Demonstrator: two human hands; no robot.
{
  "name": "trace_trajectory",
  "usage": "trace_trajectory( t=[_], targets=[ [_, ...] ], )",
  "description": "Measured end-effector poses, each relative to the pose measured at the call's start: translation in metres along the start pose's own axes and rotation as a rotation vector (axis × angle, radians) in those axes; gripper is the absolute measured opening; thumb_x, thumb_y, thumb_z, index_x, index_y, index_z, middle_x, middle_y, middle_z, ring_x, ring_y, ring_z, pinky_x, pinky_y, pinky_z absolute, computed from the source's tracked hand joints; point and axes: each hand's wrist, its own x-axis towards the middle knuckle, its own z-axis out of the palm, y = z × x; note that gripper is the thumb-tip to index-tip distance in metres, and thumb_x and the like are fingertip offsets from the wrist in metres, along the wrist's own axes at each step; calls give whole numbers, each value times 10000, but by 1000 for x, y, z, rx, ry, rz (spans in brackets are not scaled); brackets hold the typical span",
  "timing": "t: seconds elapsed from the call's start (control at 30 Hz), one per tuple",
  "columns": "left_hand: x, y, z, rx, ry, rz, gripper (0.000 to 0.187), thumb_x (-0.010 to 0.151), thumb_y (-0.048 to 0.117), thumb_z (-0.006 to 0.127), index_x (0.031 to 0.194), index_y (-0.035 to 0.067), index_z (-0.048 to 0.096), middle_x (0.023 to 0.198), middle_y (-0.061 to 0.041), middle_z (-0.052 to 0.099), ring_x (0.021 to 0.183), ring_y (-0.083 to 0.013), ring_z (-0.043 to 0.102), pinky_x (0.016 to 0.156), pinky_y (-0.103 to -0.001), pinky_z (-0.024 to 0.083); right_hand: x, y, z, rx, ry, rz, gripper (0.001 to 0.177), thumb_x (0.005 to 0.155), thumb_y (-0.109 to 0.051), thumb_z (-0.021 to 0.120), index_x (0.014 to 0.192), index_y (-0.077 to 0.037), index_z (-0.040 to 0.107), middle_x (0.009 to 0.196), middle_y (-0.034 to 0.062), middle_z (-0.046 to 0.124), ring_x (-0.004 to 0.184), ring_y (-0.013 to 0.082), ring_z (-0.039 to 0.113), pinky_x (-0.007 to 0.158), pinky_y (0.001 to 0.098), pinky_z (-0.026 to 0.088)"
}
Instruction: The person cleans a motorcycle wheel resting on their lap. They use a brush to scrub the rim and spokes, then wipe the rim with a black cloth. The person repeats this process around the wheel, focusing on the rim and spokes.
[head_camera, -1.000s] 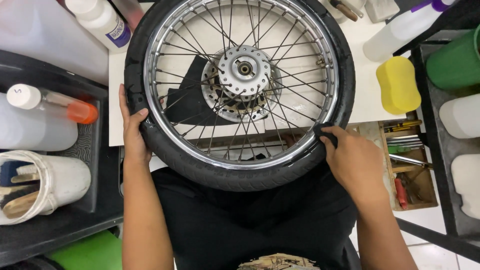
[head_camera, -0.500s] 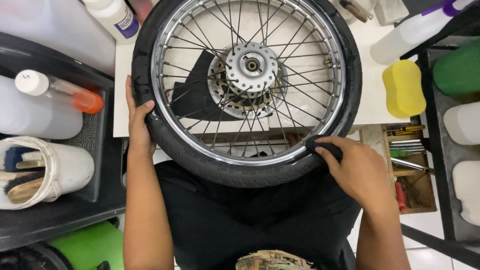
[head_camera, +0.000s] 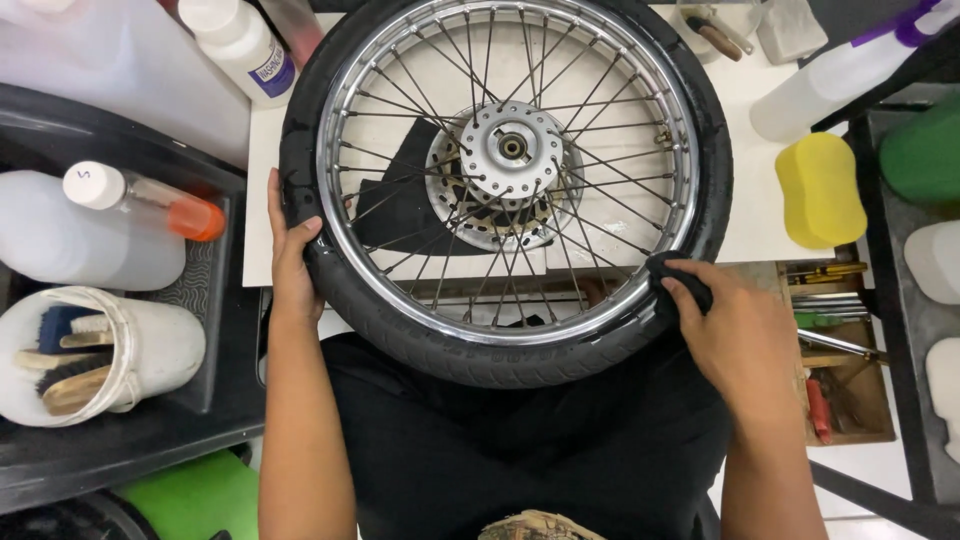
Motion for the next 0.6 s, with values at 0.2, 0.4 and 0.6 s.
trace_trajectory(
  t=[0.2, 0.4, 0.6],
  targets=[
    [1, -2, -3, 23, -36, 24, 834, 846, 175, 601, 1567, 327, 210, 1517, -148, 484, 1171, -299, 666, 1005, -361, 532, 1, -8, 2, -22, -118, 121, 299, 957, -434, 585, 1204, -316, 707, 982, 109, 748, 874, 366, 700, 642, 484, 534],
    [1, -4, -3, 23, -25, 36, 826, 849, 162, 589, 1571, 313, 218, 1488, -153, 510, 1149, -285, 666, 994, -355, 536, -6, -13, 10, -36, -156, 161, 300, 939, -421, 587, 1197, -325, 704, 1008, 78, 749, 899, 382, 692, 706, 489, 531],
    [10, -18, -18, 86, -76, 108, 787, 916, 194, 616, 1576, 339, 213, 1527, -211, 435, 1329, -392, 566, 932, -445, 619, -14, -37, -9, 10, -280, 230, 312, 935, -442, 593, 1123, -249, 750, 907, 105, 765, 866, 338, 748, 740, 446, 593]
  ],
)
